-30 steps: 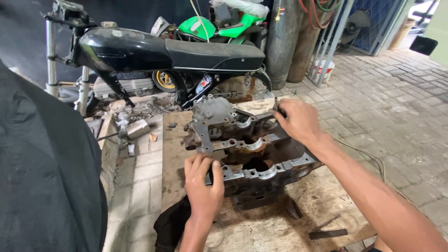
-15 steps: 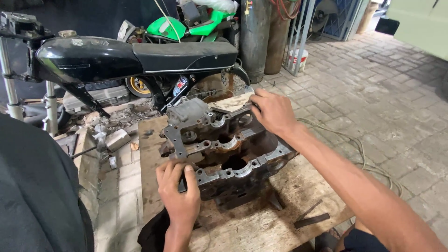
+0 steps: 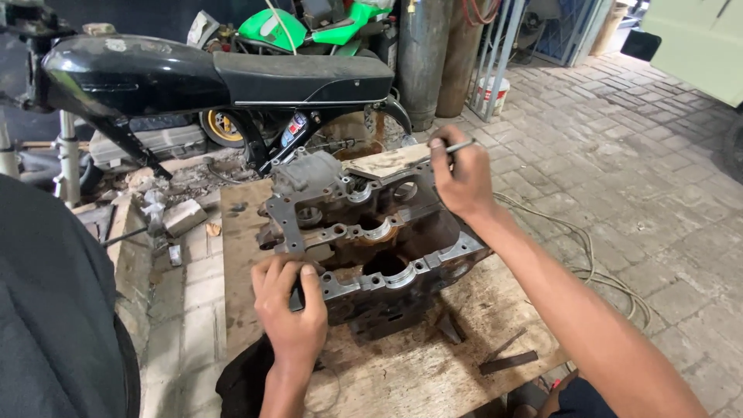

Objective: Using a small metal tool to brush or scrape the internal surfaces of an engine block on a workbench.

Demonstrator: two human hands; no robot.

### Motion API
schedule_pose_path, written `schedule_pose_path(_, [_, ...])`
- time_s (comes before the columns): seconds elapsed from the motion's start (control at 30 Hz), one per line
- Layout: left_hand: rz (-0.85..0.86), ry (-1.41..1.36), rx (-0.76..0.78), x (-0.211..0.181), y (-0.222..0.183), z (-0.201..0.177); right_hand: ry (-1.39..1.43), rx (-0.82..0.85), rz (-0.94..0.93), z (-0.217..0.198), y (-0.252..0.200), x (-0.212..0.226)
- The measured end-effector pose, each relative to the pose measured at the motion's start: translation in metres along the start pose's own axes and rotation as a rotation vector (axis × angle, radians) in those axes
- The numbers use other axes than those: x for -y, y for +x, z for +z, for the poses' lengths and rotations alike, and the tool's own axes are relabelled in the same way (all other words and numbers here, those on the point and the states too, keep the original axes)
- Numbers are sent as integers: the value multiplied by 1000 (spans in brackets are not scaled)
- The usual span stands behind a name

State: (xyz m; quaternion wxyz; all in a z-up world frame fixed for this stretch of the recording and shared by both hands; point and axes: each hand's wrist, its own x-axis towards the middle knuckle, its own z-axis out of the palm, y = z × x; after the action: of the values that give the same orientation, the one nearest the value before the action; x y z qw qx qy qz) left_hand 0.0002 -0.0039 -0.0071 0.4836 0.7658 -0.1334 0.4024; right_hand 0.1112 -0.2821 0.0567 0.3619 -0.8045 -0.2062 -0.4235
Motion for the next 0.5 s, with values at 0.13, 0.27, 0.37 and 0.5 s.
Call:
schedule_pose_path(0.13, [14,-3,-9,3,-1,0,5,-41,-6,-1,-1,3])
schedule_pose_path(0.27, [2,-23,-5,3,0,0,-27,-48,60,0,-2,-4])
schedule_pose_path(0.37, [14,-22,-6,5,-1,0,-65,104,124,7,-2,-15])
schedule_pose_path(0.5, [25,-23,-8,5,0,0,-265,245,45,7,0,-8])
